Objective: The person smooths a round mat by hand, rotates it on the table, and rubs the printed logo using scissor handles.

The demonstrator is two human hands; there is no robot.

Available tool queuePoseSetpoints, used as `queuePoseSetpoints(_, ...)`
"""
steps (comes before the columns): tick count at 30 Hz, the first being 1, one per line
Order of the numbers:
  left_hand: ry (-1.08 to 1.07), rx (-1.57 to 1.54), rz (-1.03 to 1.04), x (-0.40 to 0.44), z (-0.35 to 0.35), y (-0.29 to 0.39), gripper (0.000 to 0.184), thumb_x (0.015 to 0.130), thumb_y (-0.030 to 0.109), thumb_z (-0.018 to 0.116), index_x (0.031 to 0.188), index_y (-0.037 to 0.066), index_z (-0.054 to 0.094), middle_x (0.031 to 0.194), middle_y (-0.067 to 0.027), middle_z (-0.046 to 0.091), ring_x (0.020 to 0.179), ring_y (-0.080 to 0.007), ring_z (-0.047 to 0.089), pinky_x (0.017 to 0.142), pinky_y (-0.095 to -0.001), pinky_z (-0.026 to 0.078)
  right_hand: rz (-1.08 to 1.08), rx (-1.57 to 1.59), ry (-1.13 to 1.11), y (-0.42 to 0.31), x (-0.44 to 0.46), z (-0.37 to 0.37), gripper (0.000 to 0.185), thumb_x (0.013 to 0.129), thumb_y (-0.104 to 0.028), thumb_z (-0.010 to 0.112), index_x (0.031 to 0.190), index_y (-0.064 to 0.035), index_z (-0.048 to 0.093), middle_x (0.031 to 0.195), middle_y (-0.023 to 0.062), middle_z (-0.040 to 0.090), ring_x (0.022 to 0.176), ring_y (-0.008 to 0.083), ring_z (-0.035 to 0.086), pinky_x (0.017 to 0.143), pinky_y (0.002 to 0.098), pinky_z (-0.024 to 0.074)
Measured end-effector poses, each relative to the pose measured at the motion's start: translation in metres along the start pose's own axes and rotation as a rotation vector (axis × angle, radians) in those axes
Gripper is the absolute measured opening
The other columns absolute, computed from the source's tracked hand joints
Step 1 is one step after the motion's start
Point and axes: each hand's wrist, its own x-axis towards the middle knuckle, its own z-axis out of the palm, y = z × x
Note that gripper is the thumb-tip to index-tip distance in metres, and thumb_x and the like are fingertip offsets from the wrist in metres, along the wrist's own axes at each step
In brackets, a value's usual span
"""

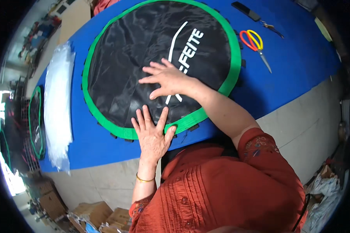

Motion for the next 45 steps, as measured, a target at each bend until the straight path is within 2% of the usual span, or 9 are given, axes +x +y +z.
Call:
queuePoseSetpoints(4,0.019,0.013,0.018,-0.001,0.000,0.000,0.065,0.106,0.058,0.058,0.164,0.030,0.051,0.171,-0.0355,0.030,0.158,-0.0588,0.026,0.127,-0.0726,0.019,0.113,-0.003,-0.034,-0.008,-0.021,-0.026,0.075,0.095,-0.051,0.077,0.161,-0.0223,0.056,0.171,0.0178,0.044,0.162,0.0363,0.034,0.132,0.0609,0.0206)
queuePoseSetpoints(7,0.032,0.007,0.010,-0.003,0.005,-0.003,0.067,0.104,0.064,0.059,0.164,0.034,0.052,0.172,-0.0348,0.029,0.158,-0.0589,0.025,0.126,-0.0738,0.020,0.103,-0.065,0.244,0.020,-0.050,-0.052,0.064,0.096,-0.048,0.076,0.151,-0.0184,0.064,0.156,0.0181,0.059,0.147,0.0355,0.052,0.120,0.0599,0.0361)
queuePoseSetpoints(11,0.064,0.001,0.025,-0.003,0.004,-0.002,0.065,0.107,0.060,0.057,0.164,0.029,0.052,0.171,-0.0355,0.030,0.157,-0.0594,0.026,0.127,-0.0729,0.019,0.161,-0.298,0.558,0.067,-0.113,-0.122,0.049,0.093,-0.028,0.077,0.136,-0.0054,0.070,0.128,0.0204,0.073,0.123,0.0399,0.068,0.105,0.0517,0.0529)
queuePoseSetpoints(18,0.061,0.003,0.019,-0.005,0.009,-0.005,0.068,0.105,0.063,0.057,0.165,0.032,0.051,0.173,-0.0338,0.027,0.160,-0.0566,0.023,0.129,-0.0715,0.014,0.925,-0.548,0.528,0.158,-0.228,-0.178,0.059,0.098,-0.033,0.072,0.148,-0.0042,0.061,0.145,0.0215,0.068,0.134,0.0400,0.064,0.113,0.0513,0.0514)
queuePoseSetpoints(21,0.056,0.005,0.015,-0.004,0.010,-0.004,0.069,0.105,0.065,0.057,0.165,0.033,0.050,0.174,-0.0334,0.026,0.161,-0.0562,0.022,0.129,-0.0713,0.013,1.020,-0.510,0.488,0.171,-0.237,-0.182,0.063,0.099,-0.037,0.072,0.151,-0.0052,0.058,0.143,0.0216,0.068,0.133,0.0401,0.065,0.112,0.0529,0.0517)
queuePoseSetpoints(27,0.098,-0.019,0.030,-0.004,0.007,-0.002,0.067,0.103,0.055,0.064,0.164,0.029,0.052,0.171,-0.0354,0.032,0.157,-0.0586,0.028,0.127,-0.0724,0.020,1.066,-0.464,0.414,0.187,-0.219,-0.176,0.063,0.100,-0.039,0.071,0.153,-0.0079,0.058,0.139,0.0257,0.070,0.129,0.0441,0.067,0.109,0.0550,0.0532)
queuePoseSetpoints(32,0.116,-0.077,0.007,-0.004,0.008,-0.004,0.069,0.100,0.056,0.069,0.163,0.030,0.054,0.170,-0.0354,0.032,0.158,-0.0579,0.026,0.127,-0.0731,0.019,0.973,-0.473,0.274,0.209,-0.226,-0.181,0.046,0.101,-0.030,0.064,0.141,-0.0091,0.068,0.132,0.0268,0.072,0.124,0.0460,0.068,0.106,0.0566,0.0535)
queuePoseSetpoints(39,0.100,-0.087,0.003,-0.004,0.007,-0.006,0.069,0.102,0.061,0.064,0.163,0.030,0.054,0.170,-0.0361,0.032,0.158,-0.0579,0.026,0.126,-0.0737,0.017,1.010,-0.456,0.255,0.169,-0.234,-0.187,0.051,0.096,-0.021,0.075,0.144,-0.0070,0.064,0.124,0.0252,0.074,0.117,0.0454,0.071,0.102,0.0549,0.0555)
queuePoseSetpoints(45,0.096,-0.093,0.000,-0.003,0.004,-0.005,0.070,0.100,0.059,0.067,0.163,0.030,0.054,0.170,-0.0356,0.032,0.158,-0.0584,0.027,0.126,-0.0736,0.018,0.899,-0.775,0.188,0.189,-0.239,-0.172,0.036,0.098,-0.007,0.063,0.133,-0.0028,0.066,0.109,0.0268,0.074,0.102,0.0456,0.073,0.089,0.0563,0.0597)
